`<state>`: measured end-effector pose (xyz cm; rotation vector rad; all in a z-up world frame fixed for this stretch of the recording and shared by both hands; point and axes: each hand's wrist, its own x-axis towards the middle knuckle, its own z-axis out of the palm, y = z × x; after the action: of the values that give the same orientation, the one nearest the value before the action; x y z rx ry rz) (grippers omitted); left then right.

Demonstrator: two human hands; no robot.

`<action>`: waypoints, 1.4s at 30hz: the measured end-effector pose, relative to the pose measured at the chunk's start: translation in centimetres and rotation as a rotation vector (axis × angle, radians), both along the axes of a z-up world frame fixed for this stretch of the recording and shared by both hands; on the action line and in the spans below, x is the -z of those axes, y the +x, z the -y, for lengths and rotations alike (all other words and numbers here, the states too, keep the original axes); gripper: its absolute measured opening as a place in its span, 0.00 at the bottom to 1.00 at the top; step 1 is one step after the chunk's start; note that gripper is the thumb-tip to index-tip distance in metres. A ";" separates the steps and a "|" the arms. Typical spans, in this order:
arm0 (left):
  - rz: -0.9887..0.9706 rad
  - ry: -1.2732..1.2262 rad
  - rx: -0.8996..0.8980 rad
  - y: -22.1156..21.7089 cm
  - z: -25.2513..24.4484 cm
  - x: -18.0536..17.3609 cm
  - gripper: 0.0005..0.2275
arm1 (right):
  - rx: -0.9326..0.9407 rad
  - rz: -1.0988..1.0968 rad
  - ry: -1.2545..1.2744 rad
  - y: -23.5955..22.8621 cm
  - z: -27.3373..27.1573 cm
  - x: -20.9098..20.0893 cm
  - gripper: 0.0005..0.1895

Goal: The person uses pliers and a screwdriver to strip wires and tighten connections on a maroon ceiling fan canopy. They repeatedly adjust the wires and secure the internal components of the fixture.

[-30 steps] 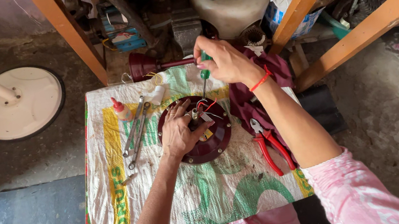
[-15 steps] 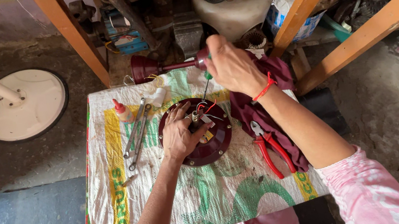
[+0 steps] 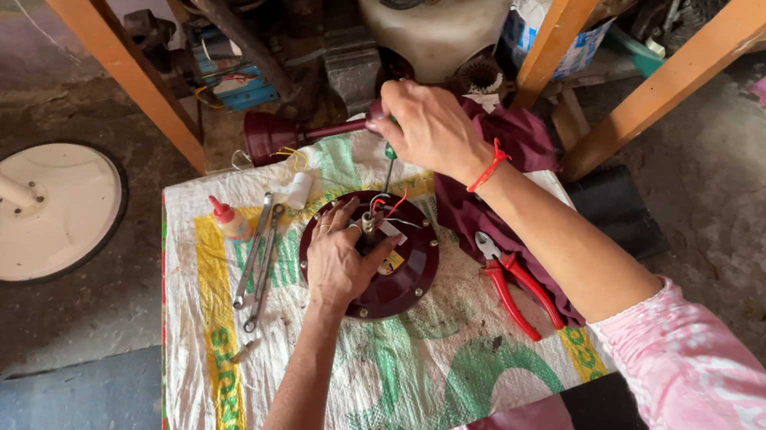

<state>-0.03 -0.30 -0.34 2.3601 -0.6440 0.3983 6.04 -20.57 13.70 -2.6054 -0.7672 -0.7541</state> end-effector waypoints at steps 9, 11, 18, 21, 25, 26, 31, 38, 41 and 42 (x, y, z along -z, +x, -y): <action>0.015 -0.027 -0.001 -0.3 -0.1 -0.1 0.23 | 0.183 -0.078 -0.069 -0.5 -2.0 -0.5 0.17; 0.023 -0.011 -0.008 -0.3 -0.2 0.0 0.23 | -0.042 0.140 -0.043 -0.6 -1.4 -0.5 0.15; 0.007 -0.021 0.008 0.0 -0.1 0.4 0.23 | -0.119 -0.250 0.129 0.0 0.3 -0.2 0.14; -0.004 0.012 -0.014 0.0 -0.1 0.5 0.24 | -0.026 -0.216 0.069 0.4 -0.1 0.1 0.13; 0.014 -0.008 -0.003 0.0 0.0 0.4 0.24 | 0.096 -0.218 0.052 0.7 0.6 0.0 0.13; 0.003 0.011 -0.004 0.0 -0.1 0.4 0.24 | 0.140 -0.245 0.045 0.6 0.7 0.0 0.13; -0.068 -0.016 0.160 0.9 -1.0 0.5 0.26 | 0.307 -0.139 -0.027 -0.4 0.7 0.2 0.20; 0.334 0.676 0.257 4.8 -2.8 -1.5 0.44 | 0.329 -0.037 0.004 -4.2 0.9 0.5 0.26; 0.077 0.826 0.147 5.6 -2.9 -1.4 0.46 | 0.389 -0.250 -0.116 -6.1 1.2 0.3 0.22; -0.061 0.717 0.132 5.0 -2.4 -0.7 0.44 | 0.375 -0.242 -0.090 -6.6 1.3 0.0 0.20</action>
<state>4.97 2.15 0.39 2.9542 -1.0370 0.0247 -0.60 -21.88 13.68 -2.8909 -0.2507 -0.4898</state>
